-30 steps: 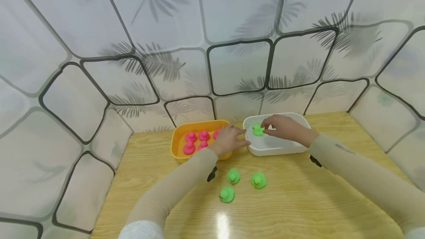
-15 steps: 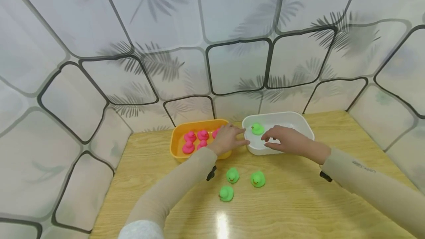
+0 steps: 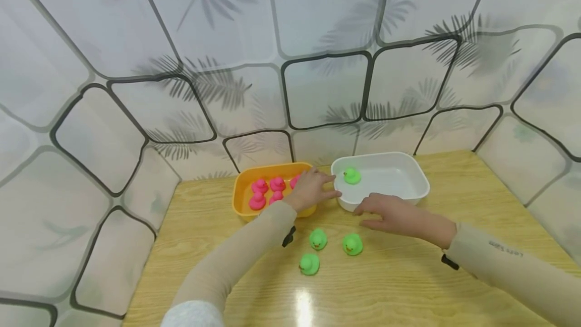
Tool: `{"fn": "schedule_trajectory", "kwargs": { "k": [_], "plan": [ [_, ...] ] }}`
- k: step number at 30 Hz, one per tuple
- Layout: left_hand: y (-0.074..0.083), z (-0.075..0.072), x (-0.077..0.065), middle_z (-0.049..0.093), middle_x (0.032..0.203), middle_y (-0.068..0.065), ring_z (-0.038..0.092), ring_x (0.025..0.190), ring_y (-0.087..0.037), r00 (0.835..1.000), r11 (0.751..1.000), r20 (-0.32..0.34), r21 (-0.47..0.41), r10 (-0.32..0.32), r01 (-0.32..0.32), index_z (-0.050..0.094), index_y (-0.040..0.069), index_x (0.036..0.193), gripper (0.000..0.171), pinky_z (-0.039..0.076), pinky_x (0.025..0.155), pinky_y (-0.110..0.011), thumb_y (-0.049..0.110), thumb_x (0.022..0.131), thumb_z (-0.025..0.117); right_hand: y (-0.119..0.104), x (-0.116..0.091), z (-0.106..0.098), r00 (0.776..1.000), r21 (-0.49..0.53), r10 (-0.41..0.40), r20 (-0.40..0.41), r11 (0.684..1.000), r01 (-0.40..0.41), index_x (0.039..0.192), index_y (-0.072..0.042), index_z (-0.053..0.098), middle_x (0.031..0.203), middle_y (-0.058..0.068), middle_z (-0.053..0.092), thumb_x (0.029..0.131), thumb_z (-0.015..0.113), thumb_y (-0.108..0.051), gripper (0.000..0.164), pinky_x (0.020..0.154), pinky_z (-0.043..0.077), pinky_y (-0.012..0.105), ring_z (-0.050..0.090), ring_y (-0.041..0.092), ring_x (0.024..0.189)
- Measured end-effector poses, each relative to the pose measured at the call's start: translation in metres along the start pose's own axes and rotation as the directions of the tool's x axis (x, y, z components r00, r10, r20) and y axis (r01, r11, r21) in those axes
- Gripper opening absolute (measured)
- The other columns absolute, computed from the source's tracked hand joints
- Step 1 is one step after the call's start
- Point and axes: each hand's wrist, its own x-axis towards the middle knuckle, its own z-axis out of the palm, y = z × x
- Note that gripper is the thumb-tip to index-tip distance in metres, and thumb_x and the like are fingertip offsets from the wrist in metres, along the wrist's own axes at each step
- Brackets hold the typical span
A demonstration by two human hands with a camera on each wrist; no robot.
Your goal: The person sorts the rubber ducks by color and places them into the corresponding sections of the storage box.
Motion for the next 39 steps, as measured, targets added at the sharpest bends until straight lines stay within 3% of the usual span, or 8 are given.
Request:
{"fn": "schedule_trajectory", "kwargs": {
  "k": [13,22,32,39],
  "plan": [
    [-0.003,0.005,0.001,0.065,0.143,-0.005,0.047,0.14,-0.032,1.0,1.0,-0.007,0.01,-0.007,0.007,0.064,0.015,0.145,0.061,0.036,0.117,-0.053,0.054,0.099,0.067,-0.016,-0.005,0.021,0.994,0.024,-0.076,0.08,0.997,0.074,0.12,-0.009,0.074,0.114,-0.003,0.074,0.095,0.077,-0.017,0.026,0.089,0.057,0.038,0.067,0.016,0.105],
    [-0.003,0.006,0.001,0.064,0.144,-0.005,0.047,0.141,-0.032,1.0,1.0,-0.012,0.004,-0.011,0.011,0.063,0.015,0.145,0.062,0.035,0.118,-0.056,0.055,0.098,0.066,-0.015,-0.01,0.038,0.987,-0.033,-0.145,0.064,0.988,0.148,0.126,-0.008,0.072,0.122,0.0,0.073,0.093,0.078,-0.018,0.034,0.092,0.057,0.039,0.068,0.02,0.111],
    [0.0,0.003,0.0,0.064,0.144,-0.005,0.05,0.136,-0.03,1.0,1.0,-0.001,0.01,-0.018,0.018,0.063,0.016,0.146,0.062,0.036,0.117,-0.056,0.055,0.099,0.066,-0.018,-0.011,0.04,0.981,-0.049,-0.167,0.101,0.984,0.173,0.129,-0.01,0.072,0.122,0.002,0.073,0.095,0.075,-0.015,0.034,0.091,0.057,0.038,0.068,0.02,0.109],
    [0.0,0.002,0.0,0.065,0.143,-0.004,0.05,0.135,-0.029,1.0,1.0,-0.007,0.024,-0.01,0.01,0.063,0.016,0.146,0.061,0.038,0.116,-0.056,0.055,0.099,0.066,-0.015,-0.012,0.04,0.977,-0.043,-0.191,0.096,0.98,0.195,0.122,-0.012,0.073,0.114,-0.001,0.073,0.095,0.076,-0.013,0.027,0.09,0.057,0.036,0.068,0.018,0.105]
  ]
}}
